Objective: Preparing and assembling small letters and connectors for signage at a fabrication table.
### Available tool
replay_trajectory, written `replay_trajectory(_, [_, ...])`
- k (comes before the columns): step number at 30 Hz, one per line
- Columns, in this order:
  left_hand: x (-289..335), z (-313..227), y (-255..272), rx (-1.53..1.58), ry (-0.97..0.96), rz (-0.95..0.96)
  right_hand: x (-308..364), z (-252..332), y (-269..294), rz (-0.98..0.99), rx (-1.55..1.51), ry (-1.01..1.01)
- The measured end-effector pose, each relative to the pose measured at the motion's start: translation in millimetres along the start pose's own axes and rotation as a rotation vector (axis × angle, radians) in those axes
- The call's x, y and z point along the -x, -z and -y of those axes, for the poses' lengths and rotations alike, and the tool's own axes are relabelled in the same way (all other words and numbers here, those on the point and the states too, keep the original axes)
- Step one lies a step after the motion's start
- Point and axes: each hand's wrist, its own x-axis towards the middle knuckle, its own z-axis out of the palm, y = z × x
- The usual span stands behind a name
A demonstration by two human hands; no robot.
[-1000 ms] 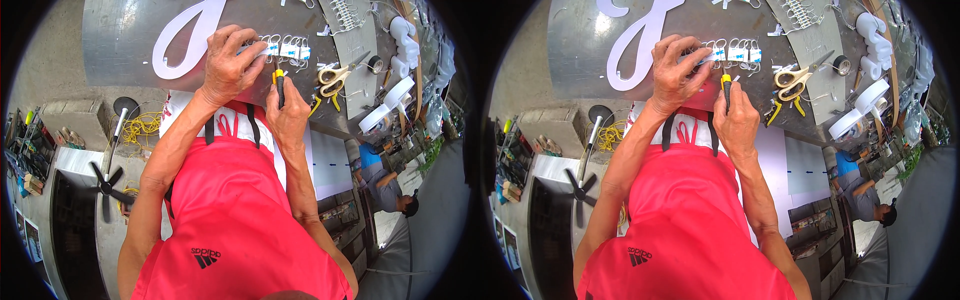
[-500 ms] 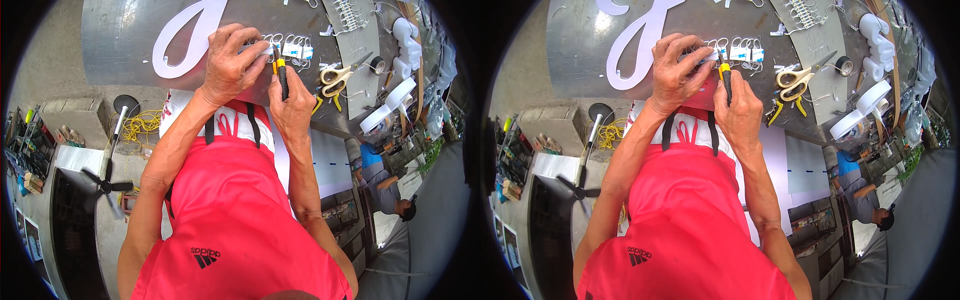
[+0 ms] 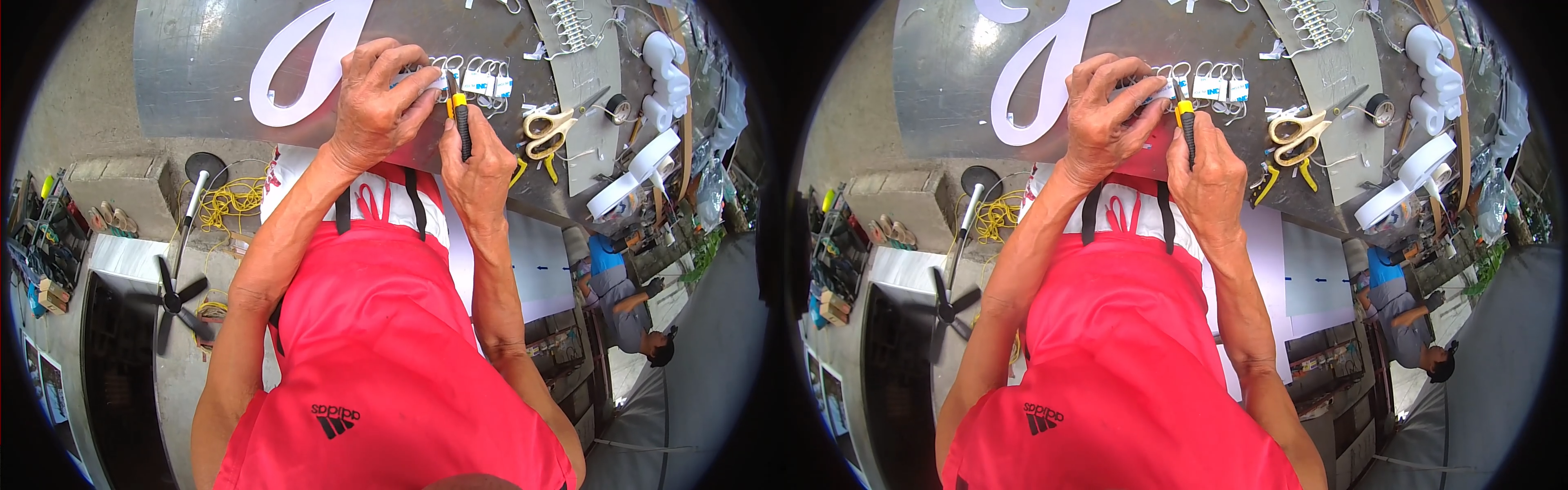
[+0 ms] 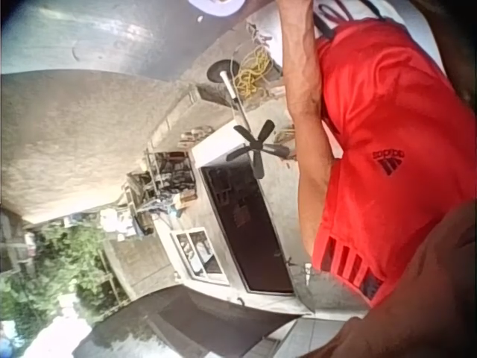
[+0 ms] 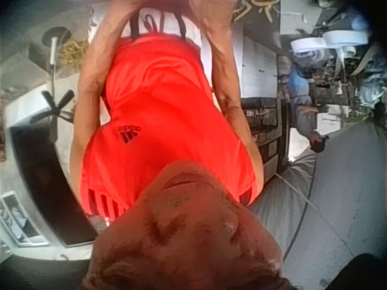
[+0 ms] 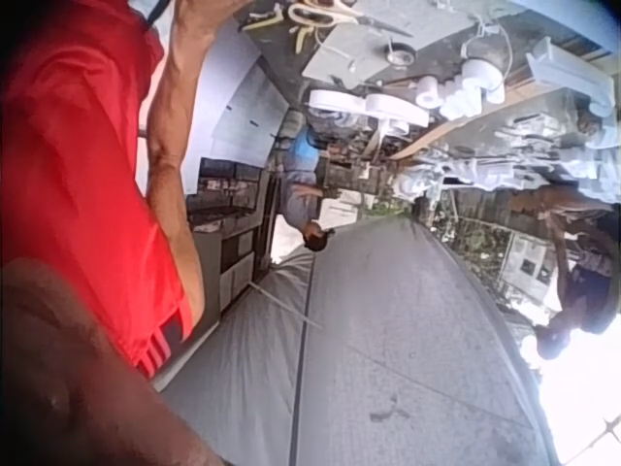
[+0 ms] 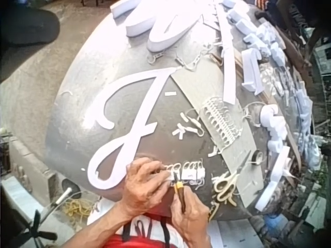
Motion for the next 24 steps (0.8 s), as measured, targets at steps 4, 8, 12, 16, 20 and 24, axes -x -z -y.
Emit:
replay_trajectory(4, [-0.2,-0.3,-0.4,-0.004,0.005,0.000,-0.2,-0.2,-0.6,0.019,0.027,0.001])
replay_trajectory(8, [-0.5,-1.0,-0.2,-0.017,0.006,0.000,2.2,-1.1,-4.9,-0.018,0.080,0.046])
replay_trajectory(12, [-0.2,-2.2,0.1,-0.011,0.015,0.006,4.2,1.7,-7.8,-0.031,0.148,0.050])
replay_trajectory(16, [0.9,-1.4,-0.2,-0.014,0.023,0.008,6.2,3.2,-8.2,-0.018,0.181,0.041])
replay_trajectory(20, [0.6,-2.1,-0.3,-0.009,0.029,0.006,7.9,6.2,-4.9,0.011,0.189,0.014])
replay_trajectory(24, [0.3,-2.6,0.1,-0.007,0.028,-0.003,11.2,5.7,-6.1,0.005,0.168,0.007])
